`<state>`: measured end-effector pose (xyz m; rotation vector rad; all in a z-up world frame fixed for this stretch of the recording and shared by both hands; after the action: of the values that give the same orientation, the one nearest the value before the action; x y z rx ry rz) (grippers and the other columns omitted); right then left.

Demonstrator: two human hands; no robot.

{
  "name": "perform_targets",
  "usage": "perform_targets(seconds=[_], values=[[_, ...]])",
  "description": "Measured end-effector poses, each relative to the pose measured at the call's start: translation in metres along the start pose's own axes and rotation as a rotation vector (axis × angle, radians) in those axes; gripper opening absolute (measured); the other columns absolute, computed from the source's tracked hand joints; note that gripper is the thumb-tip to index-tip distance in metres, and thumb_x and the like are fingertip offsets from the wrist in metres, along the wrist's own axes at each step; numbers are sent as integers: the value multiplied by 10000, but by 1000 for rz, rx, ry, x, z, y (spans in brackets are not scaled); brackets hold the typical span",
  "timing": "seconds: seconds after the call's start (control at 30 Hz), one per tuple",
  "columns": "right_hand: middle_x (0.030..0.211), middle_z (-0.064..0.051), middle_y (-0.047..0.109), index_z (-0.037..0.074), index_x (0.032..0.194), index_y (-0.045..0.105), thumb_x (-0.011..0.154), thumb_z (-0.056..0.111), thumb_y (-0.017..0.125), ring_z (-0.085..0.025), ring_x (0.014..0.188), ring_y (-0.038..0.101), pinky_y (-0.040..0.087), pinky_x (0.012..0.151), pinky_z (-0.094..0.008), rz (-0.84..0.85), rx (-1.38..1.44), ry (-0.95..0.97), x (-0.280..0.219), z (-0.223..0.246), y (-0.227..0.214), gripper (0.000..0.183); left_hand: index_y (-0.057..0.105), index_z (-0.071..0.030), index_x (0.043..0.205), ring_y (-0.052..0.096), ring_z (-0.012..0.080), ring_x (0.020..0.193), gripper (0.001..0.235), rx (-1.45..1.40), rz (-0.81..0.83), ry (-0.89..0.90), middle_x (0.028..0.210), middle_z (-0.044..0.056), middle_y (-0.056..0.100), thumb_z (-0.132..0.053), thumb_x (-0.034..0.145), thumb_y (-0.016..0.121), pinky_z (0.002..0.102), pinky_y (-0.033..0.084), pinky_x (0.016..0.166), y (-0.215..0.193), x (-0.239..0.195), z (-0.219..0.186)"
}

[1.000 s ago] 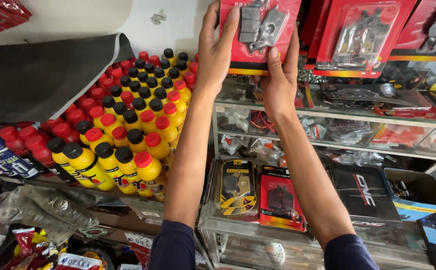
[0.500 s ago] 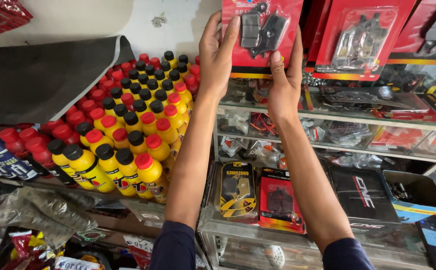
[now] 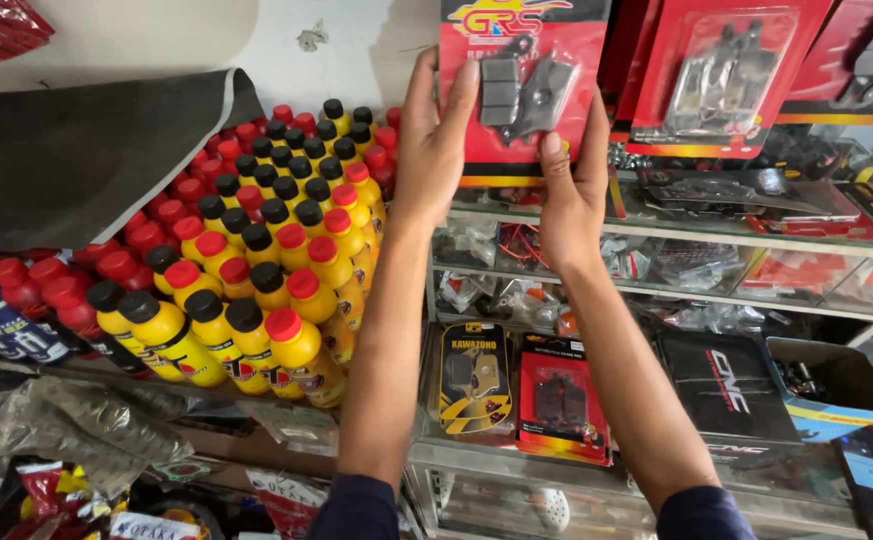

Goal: The person organizes small packaged items on a glass display counter, using a cloth to wipe the surface. They then pick up and arrange several packages of motorcycle brake pads on the counter and a shelf above.

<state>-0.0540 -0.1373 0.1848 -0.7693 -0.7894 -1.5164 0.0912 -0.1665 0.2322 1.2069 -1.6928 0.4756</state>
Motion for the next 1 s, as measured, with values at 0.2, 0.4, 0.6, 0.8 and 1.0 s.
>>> perform_targets(seconds=[0.2, 0.4, 0.6, 0.8, 1.0], values=[[1153, -34, 619, 171, 1612, 310, 1145, 146, 497, -43, 719, 496, 451, 573, -186, -68, 75, 180, -11, -12, -6, 503, 548, -60, 1299, 612, 119, 1082, 237, 40, -118, 19, 1217, 56, 659, -208, 1114, 545, 272, 493, 977, -1, -29, 15], [1330, -134, 548, 153, 1494, 496, 1030, 357, 563, -238, 1162, 596, 571, 828, -384, 26, 261, 212, -18, -37, -11, 512, 518, -69, 1448, 570, 187, 1299, 377, -18, -456, -62, 1336, 130, 640, -243, 1119, 577, 453, 413, 1192, 0, -83, 31], [1380, -163, 590, 130, 1562, 340, 963, 432, 604, -311, 1133, 616, 550, 919, -432, -148, 553, 602, 3, -29, -9, 721, 530, -62, 1392, 677, 169, 1099, 411, -78, -553, -167, 1210, 135, 707, -309, 1074, 615, 412, 561, 1022, 4, -123, 12], [1303, -214, 657, 89, 1495, 444, 953, 240, 720, -391, 1093, 718, 591, 912, -562, -204, 529, 660, 30, -36, 2, 626, 549, -44, 1360, 652, 174, 1120, 376, -39, -601, -216, 1224, 166, 701, -261, 1060, 611, 424, 542, 1037, 23, -156, -8], [1297, -227, 707, 39, 1212, 615, 865, 232, 651, -158, 617, 488, 478, 523, -313, -334, 635, 857, 40, 6, 22, 399, 502, 6, 1387, 639, 126, 1020, 369, -202, -490, -257, 1239, 119, 660, -166, 1066, 560, 248, 515, 881, 20, -178, -27]])
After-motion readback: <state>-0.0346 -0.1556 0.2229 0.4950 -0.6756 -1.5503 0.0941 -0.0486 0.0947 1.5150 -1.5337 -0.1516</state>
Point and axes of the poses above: each hand's wrist, its own x-axis towards the middle knuckle, its own y-axis out of the palm, z = x × y, the point moved 1 cm from there along x, towards the middle knuckle
